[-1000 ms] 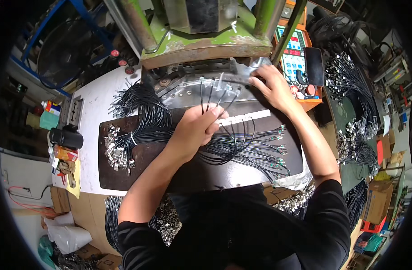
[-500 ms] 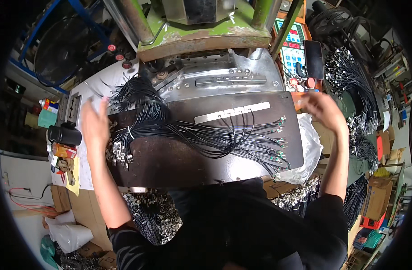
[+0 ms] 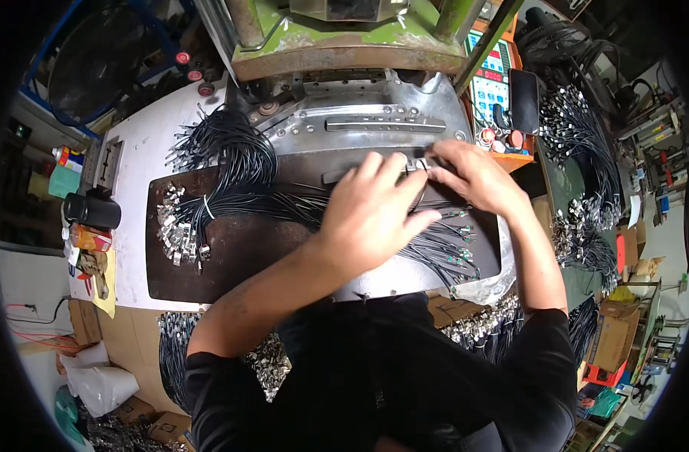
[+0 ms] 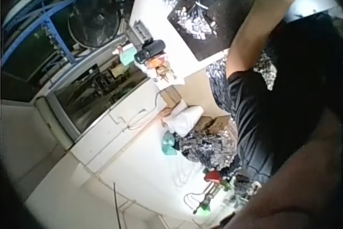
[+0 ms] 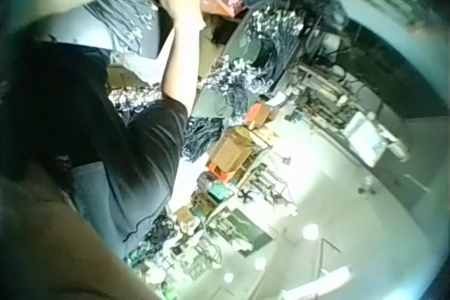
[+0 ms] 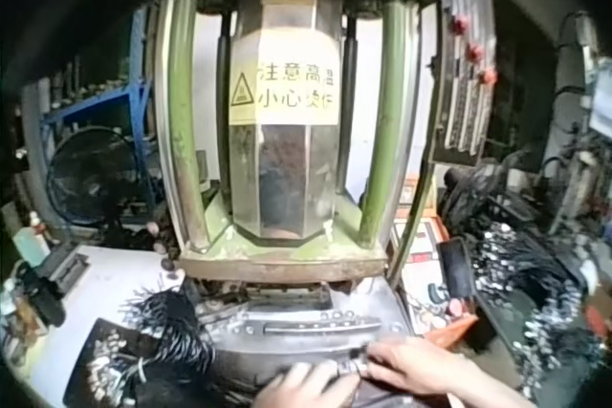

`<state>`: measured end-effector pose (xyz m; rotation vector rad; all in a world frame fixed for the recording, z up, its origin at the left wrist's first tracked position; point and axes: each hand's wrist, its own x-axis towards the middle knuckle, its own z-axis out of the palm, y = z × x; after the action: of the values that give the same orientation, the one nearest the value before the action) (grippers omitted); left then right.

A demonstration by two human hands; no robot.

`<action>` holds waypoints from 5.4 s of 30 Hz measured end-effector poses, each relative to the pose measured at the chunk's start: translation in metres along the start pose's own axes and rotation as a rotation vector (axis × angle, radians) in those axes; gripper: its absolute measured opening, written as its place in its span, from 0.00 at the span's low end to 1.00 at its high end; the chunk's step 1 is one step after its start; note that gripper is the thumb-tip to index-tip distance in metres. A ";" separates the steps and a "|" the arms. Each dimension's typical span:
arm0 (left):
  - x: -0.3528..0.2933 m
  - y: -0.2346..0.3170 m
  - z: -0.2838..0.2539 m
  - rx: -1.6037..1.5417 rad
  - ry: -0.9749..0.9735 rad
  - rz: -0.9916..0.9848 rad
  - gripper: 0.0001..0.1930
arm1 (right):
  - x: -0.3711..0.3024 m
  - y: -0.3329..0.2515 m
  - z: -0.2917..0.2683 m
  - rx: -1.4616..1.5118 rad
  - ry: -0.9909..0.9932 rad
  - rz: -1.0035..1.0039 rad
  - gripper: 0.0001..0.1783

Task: The person aligns cable ends into a machine mold, operates the press machine to mold the connections, and removes and arranges the finished cables.

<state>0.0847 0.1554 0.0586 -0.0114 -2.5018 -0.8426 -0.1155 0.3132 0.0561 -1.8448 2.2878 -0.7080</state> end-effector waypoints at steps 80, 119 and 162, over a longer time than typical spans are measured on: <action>0.022 -0.035 0.017 -0.646 -0.490 -0.470 0.11 | -0.059 -0.031 -0.022 -0.144 0.383 -0.023 0.17; 0.016 -0.063 -0.015 -0.705 -0.110 -0.385 0.09 | 0.001 0.022 0.017 -0.045 -0.157 -0.003 0.20; 0.033 -0.037 0.062 -0.145 -0.024 0.024 0.08 | -0.015 0.031 0.019 0.334 0.076 0.023 0.04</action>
<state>0.0220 0.1558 0.0103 -0.1017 -2.4524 -1.0178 -0.1321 0.3264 0.0231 -1.6607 2.0723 -1.0969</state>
